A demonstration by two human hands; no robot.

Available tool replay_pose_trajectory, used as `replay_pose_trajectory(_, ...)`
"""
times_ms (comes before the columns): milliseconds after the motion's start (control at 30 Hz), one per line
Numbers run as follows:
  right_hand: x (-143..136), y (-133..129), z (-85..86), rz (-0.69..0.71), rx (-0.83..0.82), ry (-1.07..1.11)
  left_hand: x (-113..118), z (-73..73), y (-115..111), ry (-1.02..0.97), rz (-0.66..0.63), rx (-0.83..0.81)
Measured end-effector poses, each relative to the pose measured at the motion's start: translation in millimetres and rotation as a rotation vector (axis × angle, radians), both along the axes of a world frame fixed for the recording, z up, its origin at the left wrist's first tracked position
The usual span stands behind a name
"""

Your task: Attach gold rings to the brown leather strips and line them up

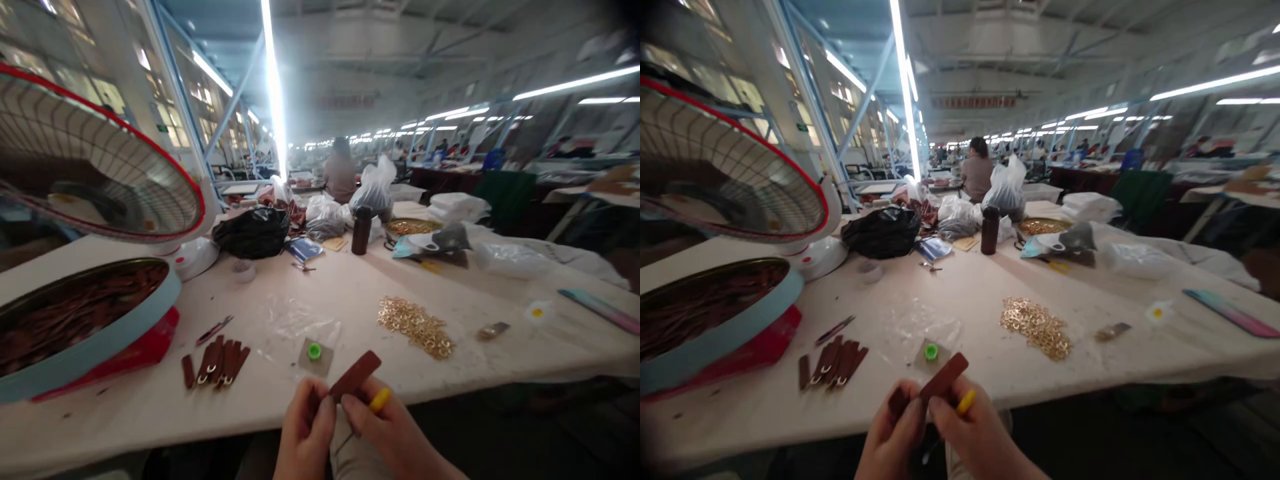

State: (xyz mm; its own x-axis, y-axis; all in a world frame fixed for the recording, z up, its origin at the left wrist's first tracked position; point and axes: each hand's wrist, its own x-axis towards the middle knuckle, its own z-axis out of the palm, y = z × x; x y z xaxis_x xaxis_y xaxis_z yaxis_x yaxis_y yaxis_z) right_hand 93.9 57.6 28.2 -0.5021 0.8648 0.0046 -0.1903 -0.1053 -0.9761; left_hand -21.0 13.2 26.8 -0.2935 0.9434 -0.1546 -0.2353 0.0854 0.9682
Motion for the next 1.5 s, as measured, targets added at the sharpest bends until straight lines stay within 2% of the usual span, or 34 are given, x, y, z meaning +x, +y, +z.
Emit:
replay_pose_trajectory(100, 0, -2, 1.5, -0.026, 0.011, -0.057, -1, -3.2, -2, -0.088, -0.023, 0.019)
replay_pose_trajectory(233, 0, -4, 0.1, -0.051, 0.042, -0.094, 0, -4.5, -5, -0.076, -0.046, 0.02)
replay_pose_trajectory(367, -2, -3, -4.0, -0.016, 0.022, -0.177, -1, -9.3, -6, 0.045, -0.049, 0.094)
replay_pose_trajectory(467, 0, -3, -2.5, -0.026, 0.062, -0.279, -5, -10.4, -7, 0.188, -0.136, 0.097)
replay_pose_trajectory(567, 4, -3, 1.8, -0.009, 0.141, -0.346, -9, -4.8, -9, 0.327, -0.237, 0.08)
replay_pose_trajectory(667, 10, -4, 2.8, 0.043, 0.213, -0.348, -8, 2.8, -13, 0.397, -0.271, 0.075)
replay_pose_trajectory(767, 16, -7, -2.8, 0.067, 0.23, -0.376, 2, 4.0, -19, 0.351, -0.219, 0.054)
replay_pose_trajectory(900, 27, -12, -9.8, 0.039, 0.188, -0.394, 20, -1.5, -27, 0.266, -0.096, 0.046)
replay_pose_trajectory(1033, 36, -16, -7.5, 0.063, 0.163, -0.408, 30, -3.4, -33, 0.231, -0.07, 0.037)
replay_pose_trajectory(1333, 24, -17, -11.1, 0.086, 0.22, -0.416, 21, -11.2, -38, 0.249, -0.076, 0.006)
replay_pose_trajectory(1500, 14, -9, -12.1, 0.168, 0.123, -0.351, 11, -8.8, -29, 0.05, -0.029, 0.035)
